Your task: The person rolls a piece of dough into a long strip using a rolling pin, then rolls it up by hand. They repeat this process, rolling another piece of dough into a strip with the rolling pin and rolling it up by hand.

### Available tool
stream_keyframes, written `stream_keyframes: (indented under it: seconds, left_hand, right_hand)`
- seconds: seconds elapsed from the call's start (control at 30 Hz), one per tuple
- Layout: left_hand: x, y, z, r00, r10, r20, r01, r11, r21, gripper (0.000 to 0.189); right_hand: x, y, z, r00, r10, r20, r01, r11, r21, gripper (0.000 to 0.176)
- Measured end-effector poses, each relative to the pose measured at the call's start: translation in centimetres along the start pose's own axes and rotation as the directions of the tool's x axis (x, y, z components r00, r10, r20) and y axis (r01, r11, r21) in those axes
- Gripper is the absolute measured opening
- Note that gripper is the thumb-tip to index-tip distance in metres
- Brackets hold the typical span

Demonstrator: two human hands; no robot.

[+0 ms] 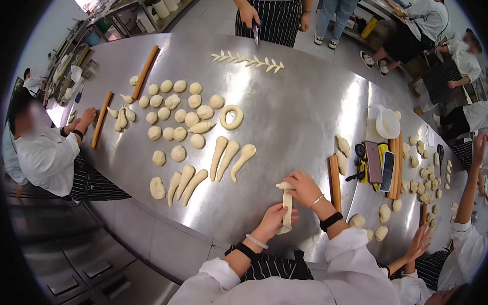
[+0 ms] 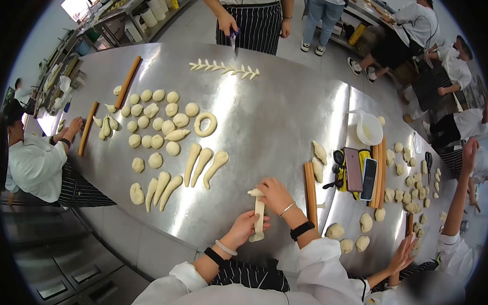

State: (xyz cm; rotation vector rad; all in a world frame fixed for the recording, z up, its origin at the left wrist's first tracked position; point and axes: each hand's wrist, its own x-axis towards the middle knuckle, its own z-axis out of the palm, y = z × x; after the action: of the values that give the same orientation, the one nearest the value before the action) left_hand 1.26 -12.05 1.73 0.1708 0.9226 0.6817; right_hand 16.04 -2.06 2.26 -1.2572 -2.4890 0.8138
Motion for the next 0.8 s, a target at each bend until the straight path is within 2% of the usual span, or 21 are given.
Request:
stream_keyframes:
  seconds: [0.07,0.13,0.17,0.23,0.37,0.5,0.57,0.8]
  left_hand:
    - [-0.2,-0.6,-0.1,1.000,-0.029,-0.012,0.029,0.999,-0.028,0.030]
    - [-0.3,-0.7,-0.2,1.000,0.003,-0.007,-0.003,1.000,-0.010,0.031]
    - [-0.4,-0.8,-0.3,1.000,-0.001,-0.015,0.001,1.000,-0.020,0.031]
    - [-0.7,-0.8,-0.4,1.000,0.031,0.003,-0.031,0.999,-0.008,0.032]
    - [-1.2,-0.7,0.0,1.000,0.018,-0.004,-0.018,1.000,-0.003,0.032]
    - [-1.3,-0.8,0.0,1.000,0.017,-0.008,-0.017,1.000,-0.002,0.033]
    - [-1.1,-0.8,0.0,1.000,0.015,-0.005,-0.015,1.000,-0.011,0.033]
    - [-1.3,-1.0,0.2,1.000,0.028,0.007,-0.028,1.000,-0.013,0.032]
  right_hand:
    - [-0.4,0.4,0.5,0.998,0.023,0.059,-0.027,0.998,0.060,0.035]
    - [-0.4,0.4,0.7,0.996,0.066,-0.058,-0.054,0.982,0.183,0.030]
    - [-0.5,0.1,0.8,0.997,0.065,-0.046,-0.055,0.981,0.188,0.030]
    - [-0.5,-0.5,0.6,0.987,0.104,-0.120,-0.076,0.973,0.219,0.027]
    - [-0.9,-0.6,1.7,0.987,0.031,-0.155,-0.019,0.997,0.077,0.030]
    - [-1.4,-1.4,1.8,0.985,0.078,-0.153,-0.067,0.995,0.078,0.033]
    - [-1.6,-1.8,1.5,0.975,0.034,-0.218,-0.007,0.993,0.120,0.033]
    - [-1.7,-1.2,0.9,0.989,0.058,-0.135,-0.031,0.981,0.193,0.031]
